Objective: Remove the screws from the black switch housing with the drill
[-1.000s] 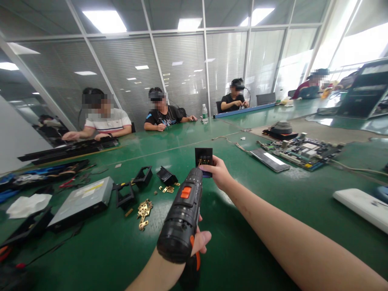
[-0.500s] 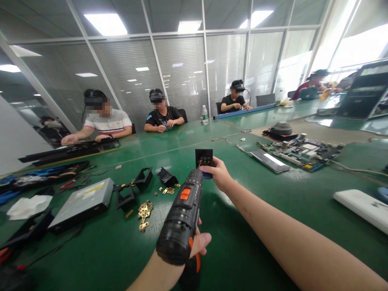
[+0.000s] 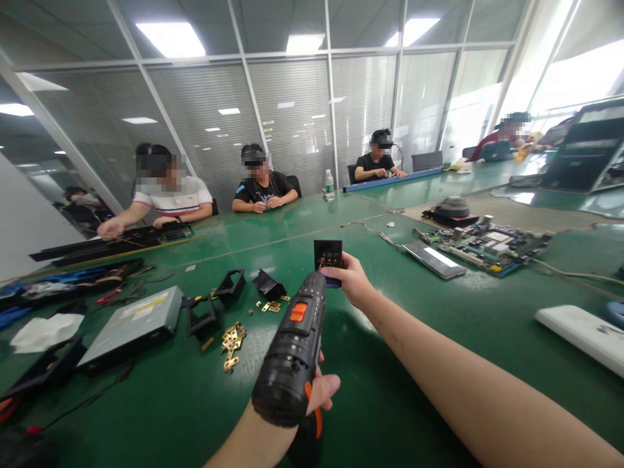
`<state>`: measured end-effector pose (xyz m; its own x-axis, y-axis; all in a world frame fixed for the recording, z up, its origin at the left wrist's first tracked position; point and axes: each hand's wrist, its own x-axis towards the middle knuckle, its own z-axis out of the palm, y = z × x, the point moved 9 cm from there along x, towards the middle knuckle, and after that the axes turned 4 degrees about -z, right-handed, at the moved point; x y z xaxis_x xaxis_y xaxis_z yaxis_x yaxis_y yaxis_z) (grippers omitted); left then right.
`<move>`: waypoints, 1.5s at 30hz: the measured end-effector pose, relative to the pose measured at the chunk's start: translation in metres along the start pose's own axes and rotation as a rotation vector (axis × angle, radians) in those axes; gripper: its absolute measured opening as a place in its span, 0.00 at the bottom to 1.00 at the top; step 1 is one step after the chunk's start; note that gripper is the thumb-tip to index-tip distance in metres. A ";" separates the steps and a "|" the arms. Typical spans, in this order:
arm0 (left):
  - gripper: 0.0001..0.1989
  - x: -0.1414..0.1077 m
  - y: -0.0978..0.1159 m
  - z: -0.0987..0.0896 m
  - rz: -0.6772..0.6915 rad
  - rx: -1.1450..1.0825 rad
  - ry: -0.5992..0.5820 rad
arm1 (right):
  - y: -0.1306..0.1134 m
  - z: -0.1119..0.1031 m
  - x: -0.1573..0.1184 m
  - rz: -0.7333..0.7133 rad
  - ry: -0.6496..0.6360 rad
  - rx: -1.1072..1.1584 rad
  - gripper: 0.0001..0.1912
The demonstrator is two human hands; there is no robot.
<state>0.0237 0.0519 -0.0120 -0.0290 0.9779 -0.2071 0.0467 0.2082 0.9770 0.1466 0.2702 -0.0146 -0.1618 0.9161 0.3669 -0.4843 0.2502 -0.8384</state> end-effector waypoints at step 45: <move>0.15 0.001 -0.004 -0.002 -0.001 0.007 0.023 | 0.000 0.001 0.000 0.014 0.006 -0.014 0.23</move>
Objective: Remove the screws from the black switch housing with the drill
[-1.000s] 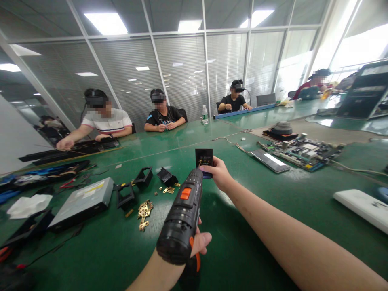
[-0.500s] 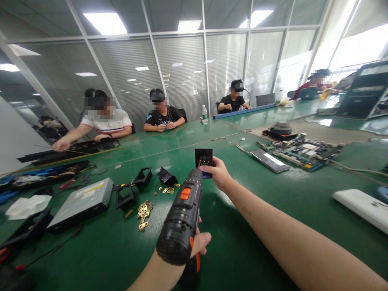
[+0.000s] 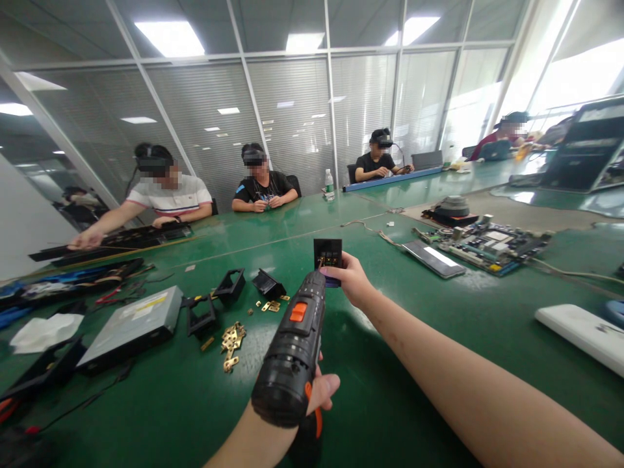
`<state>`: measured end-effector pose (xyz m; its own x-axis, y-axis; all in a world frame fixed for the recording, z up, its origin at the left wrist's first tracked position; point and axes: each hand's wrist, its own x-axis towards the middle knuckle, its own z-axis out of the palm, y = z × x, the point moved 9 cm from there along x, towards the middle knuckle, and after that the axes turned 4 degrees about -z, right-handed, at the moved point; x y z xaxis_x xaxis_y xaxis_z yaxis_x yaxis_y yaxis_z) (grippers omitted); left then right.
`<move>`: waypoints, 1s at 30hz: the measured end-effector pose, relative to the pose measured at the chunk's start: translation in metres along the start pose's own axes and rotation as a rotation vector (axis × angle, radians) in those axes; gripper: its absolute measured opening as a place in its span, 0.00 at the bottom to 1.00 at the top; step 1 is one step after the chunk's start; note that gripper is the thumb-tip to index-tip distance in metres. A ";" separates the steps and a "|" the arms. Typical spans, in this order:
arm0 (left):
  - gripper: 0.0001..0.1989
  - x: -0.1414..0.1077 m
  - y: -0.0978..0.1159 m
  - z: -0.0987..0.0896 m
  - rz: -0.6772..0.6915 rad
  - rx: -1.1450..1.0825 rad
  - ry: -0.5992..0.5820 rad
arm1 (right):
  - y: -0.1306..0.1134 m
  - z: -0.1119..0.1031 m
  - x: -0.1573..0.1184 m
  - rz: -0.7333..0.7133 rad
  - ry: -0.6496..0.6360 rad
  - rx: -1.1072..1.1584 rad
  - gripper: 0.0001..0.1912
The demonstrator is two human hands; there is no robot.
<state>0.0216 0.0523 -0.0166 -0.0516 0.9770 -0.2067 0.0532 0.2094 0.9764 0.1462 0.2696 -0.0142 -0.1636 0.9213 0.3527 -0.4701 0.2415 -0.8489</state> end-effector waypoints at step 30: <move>0.16 0.010 -0.010 -0.002 0.036 0.026 -0.055 | -0.002 0.000 0.001 -0.021 0.015 0.051 0.19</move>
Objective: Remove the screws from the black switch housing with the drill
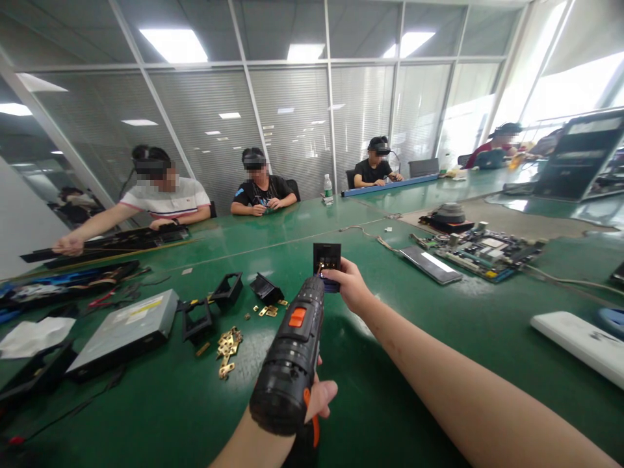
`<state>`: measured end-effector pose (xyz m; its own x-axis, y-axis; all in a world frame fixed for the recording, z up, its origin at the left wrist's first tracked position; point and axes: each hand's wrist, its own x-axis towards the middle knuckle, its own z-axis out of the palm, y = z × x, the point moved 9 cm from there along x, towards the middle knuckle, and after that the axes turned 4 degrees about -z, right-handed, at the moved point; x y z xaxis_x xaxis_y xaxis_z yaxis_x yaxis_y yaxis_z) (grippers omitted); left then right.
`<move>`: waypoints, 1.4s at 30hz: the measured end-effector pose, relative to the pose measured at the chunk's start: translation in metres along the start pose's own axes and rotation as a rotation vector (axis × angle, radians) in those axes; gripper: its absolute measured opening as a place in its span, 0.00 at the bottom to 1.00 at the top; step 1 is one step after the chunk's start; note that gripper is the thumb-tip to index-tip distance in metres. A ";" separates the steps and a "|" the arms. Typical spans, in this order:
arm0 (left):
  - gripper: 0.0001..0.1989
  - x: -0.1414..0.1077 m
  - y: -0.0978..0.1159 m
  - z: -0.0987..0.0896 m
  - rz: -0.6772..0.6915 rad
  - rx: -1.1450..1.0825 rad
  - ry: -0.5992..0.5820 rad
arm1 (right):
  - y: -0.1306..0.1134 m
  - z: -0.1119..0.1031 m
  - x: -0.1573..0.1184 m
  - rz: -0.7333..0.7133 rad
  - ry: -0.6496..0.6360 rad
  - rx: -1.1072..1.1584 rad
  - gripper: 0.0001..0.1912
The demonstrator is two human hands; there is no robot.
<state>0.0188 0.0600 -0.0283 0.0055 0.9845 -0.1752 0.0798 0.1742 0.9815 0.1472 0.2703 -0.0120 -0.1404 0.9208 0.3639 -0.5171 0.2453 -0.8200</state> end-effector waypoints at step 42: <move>0.13 -0.005 0.006 -0.003 -0.049 0.003 0.006 | 0.004 0.003 0.000 0.006 -0.053 -0.052 0.23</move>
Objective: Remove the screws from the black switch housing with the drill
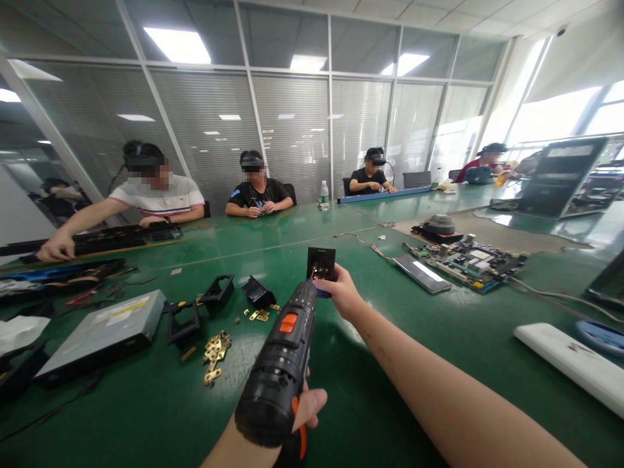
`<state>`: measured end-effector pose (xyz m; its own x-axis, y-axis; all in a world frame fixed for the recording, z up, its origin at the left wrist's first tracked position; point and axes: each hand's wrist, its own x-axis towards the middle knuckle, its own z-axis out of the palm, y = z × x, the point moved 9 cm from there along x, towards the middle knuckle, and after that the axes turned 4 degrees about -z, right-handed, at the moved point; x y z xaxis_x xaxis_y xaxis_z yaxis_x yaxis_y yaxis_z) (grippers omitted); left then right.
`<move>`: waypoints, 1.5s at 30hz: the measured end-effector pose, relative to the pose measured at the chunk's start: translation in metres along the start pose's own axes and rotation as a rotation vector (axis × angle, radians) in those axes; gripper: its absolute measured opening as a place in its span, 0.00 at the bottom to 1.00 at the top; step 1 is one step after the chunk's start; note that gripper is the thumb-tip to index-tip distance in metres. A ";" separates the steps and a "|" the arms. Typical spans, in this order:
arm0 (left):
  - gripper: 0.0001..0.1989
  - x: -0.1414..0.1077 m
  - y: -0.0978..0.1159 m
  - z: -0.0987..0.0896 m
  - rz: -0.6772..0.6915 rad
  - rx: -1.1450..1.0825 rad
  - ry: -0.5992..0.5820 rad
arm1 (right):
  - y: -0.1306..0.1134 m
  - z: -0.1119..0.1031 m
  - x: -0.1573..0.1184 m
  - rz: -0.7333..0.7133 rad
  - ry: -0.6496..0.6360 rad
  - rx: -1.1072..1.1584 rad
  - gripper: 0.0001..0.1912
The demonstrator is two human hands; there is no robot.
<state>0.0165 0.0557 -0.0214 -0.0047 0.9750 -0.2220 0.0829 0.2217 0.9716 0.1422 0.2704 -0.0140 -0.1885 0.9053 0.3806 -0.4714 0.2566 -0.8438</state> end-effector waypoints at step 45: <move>0.22 0.009 -0.016 0.002 -0.074 0.034 0.041 | 0.002 -0.003 0.000 -0.012 0.000 -0.002 0.21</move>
<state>0.0169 0.0614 -0.0391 -0.0524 0.9558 -0.2892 0.1150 0.2934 0.9490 0.1441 0.2719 -0.0167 -0.1827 0.9024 0.3902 -0.4717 0.2678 -0.8401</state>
